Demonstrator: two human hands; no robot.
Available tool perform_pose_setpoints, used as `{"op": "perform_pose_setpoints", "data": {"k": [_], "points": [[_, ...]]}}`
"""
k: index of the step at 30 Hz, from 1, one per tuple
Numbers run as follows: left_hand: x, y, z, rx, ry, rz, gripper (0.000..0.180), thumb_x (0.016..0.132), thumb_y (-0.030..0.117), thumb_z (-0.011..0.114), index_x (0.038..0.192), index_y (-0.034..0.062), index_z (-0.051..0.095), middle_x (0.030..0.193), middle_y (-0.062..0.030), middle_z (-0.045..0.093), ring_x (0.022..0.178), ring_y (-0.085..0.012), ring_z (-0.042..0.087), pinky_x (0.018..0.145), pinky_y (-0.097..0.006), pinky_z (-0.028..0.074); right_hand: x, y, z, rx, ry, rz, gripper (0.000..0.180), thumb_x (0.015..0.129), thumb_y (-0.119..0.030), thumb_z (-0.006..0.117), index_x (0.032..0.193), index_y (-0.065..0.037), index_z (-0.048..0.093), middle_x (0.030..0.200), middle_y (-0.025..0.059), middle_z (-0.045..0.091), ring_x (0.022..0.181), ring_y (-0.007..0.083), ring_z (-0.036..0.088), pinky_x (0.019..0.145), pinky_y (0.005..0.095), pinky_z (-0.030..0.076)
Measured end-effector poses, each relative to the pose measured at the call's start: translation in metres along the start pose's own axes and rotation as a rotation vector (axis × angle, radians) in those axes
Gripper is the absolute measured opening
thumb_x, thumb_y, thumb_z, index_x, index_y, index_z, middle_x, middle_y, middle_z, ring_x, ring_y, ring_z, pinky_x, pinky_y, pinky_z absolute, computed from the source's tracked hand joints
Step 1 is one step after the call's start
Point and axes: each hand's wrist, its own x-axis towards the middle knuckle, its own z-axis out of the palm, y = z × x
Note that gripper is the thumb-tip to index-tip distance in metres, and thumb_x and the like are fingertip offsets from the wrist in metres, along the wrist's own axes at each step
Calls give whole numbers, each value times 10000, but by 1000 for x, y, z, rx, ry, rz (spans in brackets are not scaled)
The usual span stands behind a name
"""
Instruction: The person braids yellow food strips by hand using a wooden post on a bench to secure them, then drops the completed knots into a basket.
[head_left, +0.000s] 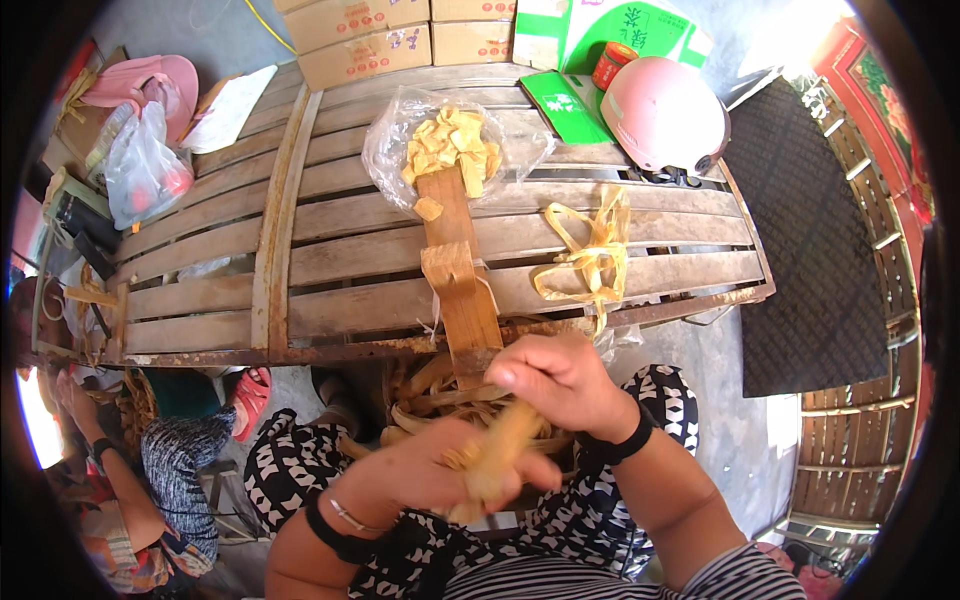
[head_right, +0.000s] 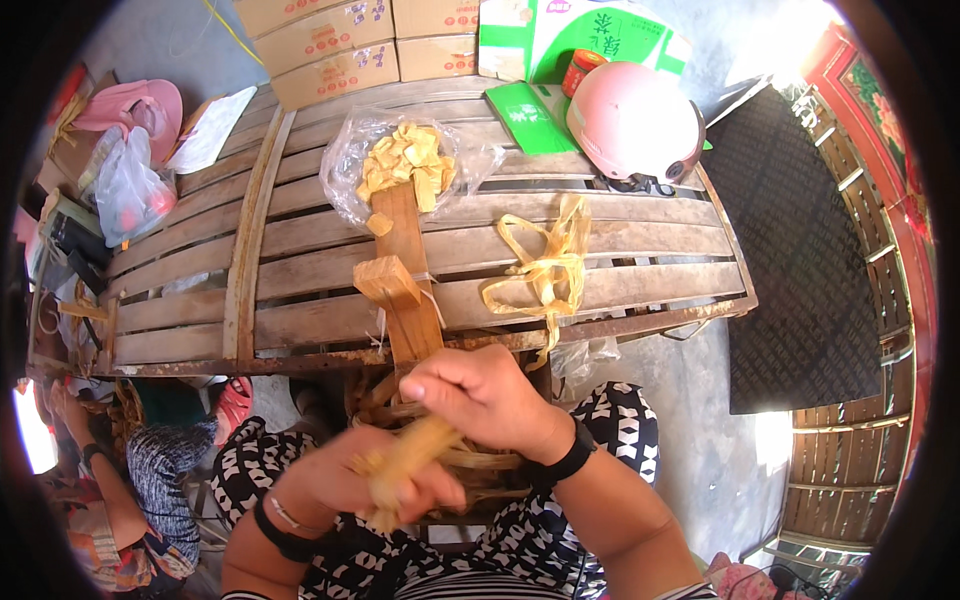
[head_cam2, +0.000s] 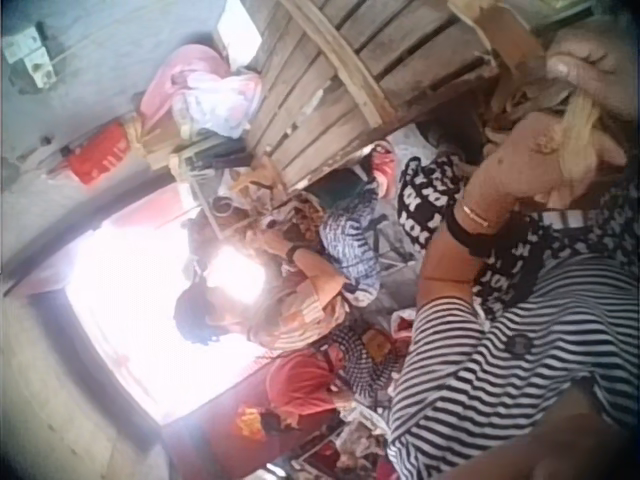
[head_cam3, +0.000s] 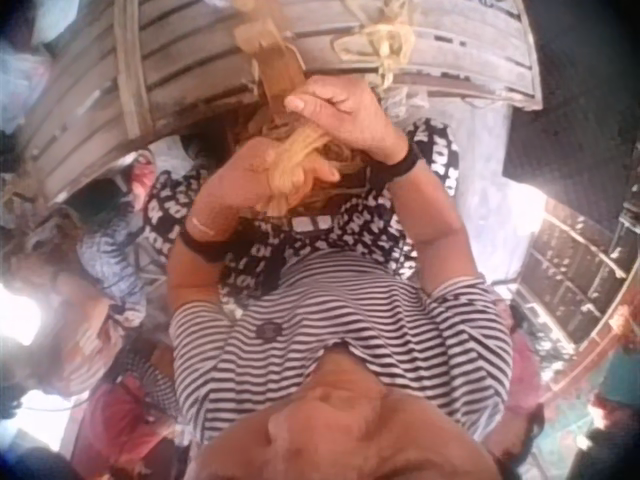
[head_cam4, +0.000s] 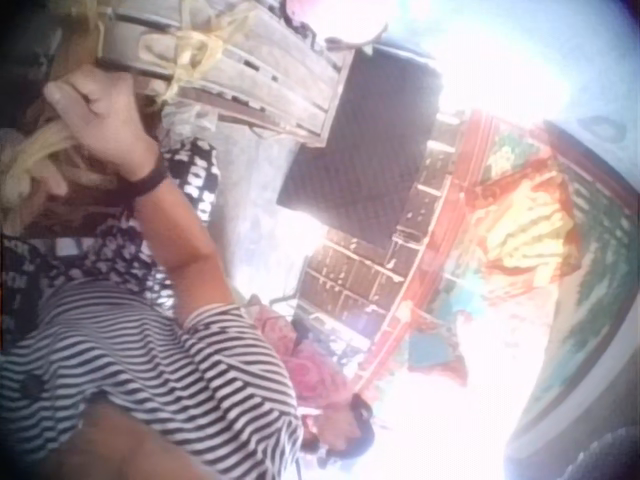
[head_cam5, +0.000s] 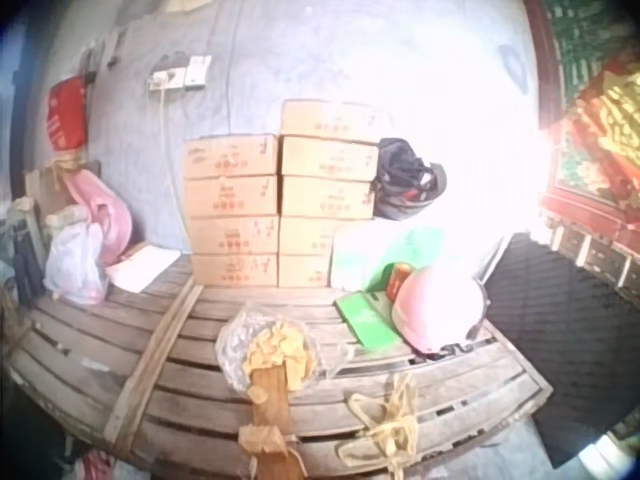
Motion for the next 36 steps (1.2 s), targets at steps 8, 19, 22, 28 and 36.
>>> {"op": "perform_pose_setpoints", "data": {"k": [8,19,22,28,36], "points": [[18,-13,-18,1477,672,499,177,782,198,756,931,114,709,777,-53,591,685,-219,597,648,-303,490,-5,16,8,654,-285,792,216,970,-220,602,892,-33,679,662,21,586,459,51,437,414,202,310],[15,-17,-32,1237,791,341,261,772,122,712,1028,73,693,1181,-84,642,1116,-279,587,967,-432,398,-16,21,24,184,184,172,217,938,-213,675,993,-3,680,882,39,688,751,119,639,687,241,511],[16,-22,-29,1366,730,279,224,781,84,680,1003,53,680,1207,-77,630,1181,-271,558,1001,-426,366,-20,25,23,-289,13,6,257,948,-263,645,942,-7,669,777,133,637,666,223,631,622,299,498],[6,-8,-31,994,672,439,92,844,56,659,911,-6,671,1175,-133,646,1101,-271,616,951,-397,459,-16,16,12,-46,-200,456,398,996,-386,545,928,-10,657,642,64,586,547,162,542,516,296,417],[-3,-6,-46,114,710,382,240,880,76,707,1095,-14,650,909,-62,671,740,-114,619,668,-243,512,-17,7,8,640,-208,672,431,1000,-407,542,902,-4,661,582,-43,425,519,57,344,489,208,257]]}}
